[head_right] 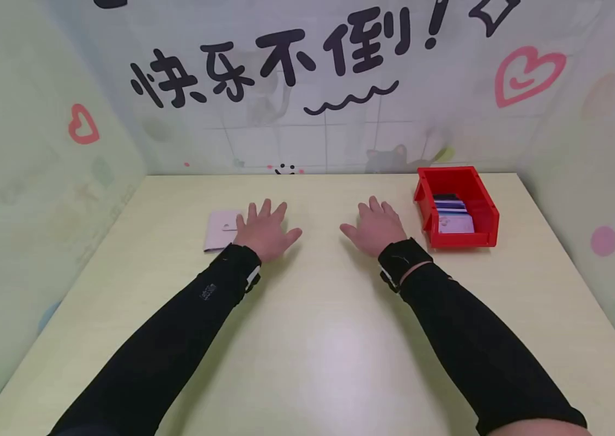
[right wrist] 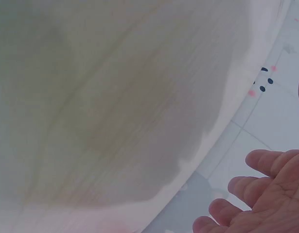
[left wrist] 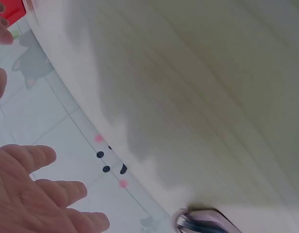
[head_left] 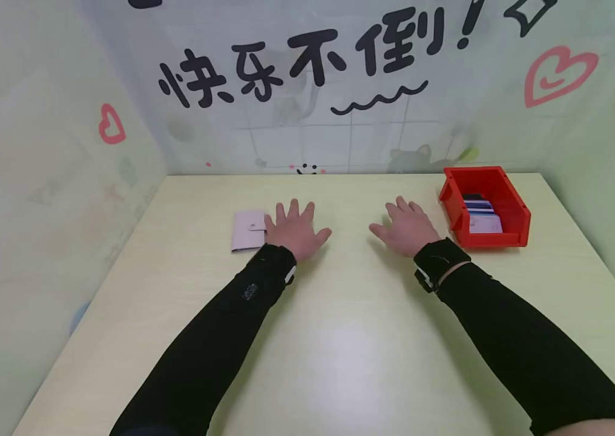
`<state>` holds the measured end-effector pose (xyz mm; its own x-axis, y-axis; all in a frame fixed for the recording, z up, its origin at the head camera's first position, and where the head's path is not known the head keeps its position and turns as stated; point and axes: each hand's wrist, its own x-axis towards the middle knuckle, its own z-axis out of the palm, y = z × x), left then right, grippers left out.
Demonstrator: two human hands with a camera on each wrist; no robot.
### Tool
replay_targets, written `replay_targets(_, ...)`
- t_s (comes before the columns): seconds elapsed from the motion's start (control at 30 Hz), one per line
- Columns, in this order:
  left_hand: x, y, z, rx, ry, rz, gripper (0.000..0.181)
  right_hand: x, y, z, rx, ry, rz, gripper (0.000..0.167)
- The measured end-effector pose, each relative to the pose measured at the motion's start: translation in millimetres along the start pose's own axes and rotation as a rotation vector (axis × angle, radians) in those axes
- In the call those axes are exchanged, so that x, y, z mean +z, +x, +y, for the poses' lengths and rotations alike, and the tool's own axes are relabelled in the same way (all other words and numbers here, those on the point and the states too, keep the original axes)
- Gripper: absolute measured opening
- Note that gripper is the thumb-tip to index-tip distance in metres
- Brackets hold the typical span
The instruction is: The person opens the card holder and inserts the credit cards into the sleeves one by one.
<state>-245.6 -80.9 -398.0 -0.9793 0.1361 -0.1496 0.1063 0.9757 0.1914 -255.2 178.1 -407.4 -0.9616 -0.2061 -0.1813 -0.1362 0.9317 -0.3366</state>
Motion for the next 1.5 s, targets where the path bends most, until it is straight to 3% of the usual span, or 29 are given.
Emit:
replay_targets(0.4, -1.3, -4.8, -44.8, -0.241, -0.054, 0.002, 0.071, 2, -4.4, 8, -0.03, 0.0, -0.003, 0.083)
replay_targets(0.53, -1.0, -8.9, -58.0, -0.262, -0.077, -0.026, 0.066, 0, -7.3, 7, -0.032, 0.004, 0.001, 0.082)
replay_targets(0.73, -0.1, -12.1, -69.2, -0.237, -0.083, -0.033, 0.055, -4, -15.1, 1, -0.03, 0.02, -0.005, 0.08)
replay_targets(0.9, -2.0, -15.5, -66.8, -0.201, -0.042, -0.048, 0.052, -7, -19.4, -1, -0.032, 0.018, -0.012, 0.08)
replay_targets(1.13, -1.9, -24.3, -51.4, -0.106, 0.012, -0.083, 0.056, -5, -24.8, -5, -0.047, 0.04, -0.022, 0.079)
replay_targets(1.5, 8.3, -38.1, -17.0, 0.045, 0.054, -0.063, 0.062, -1, -33.8, -21, -0.089, 0.047, -0.021, 0.077)
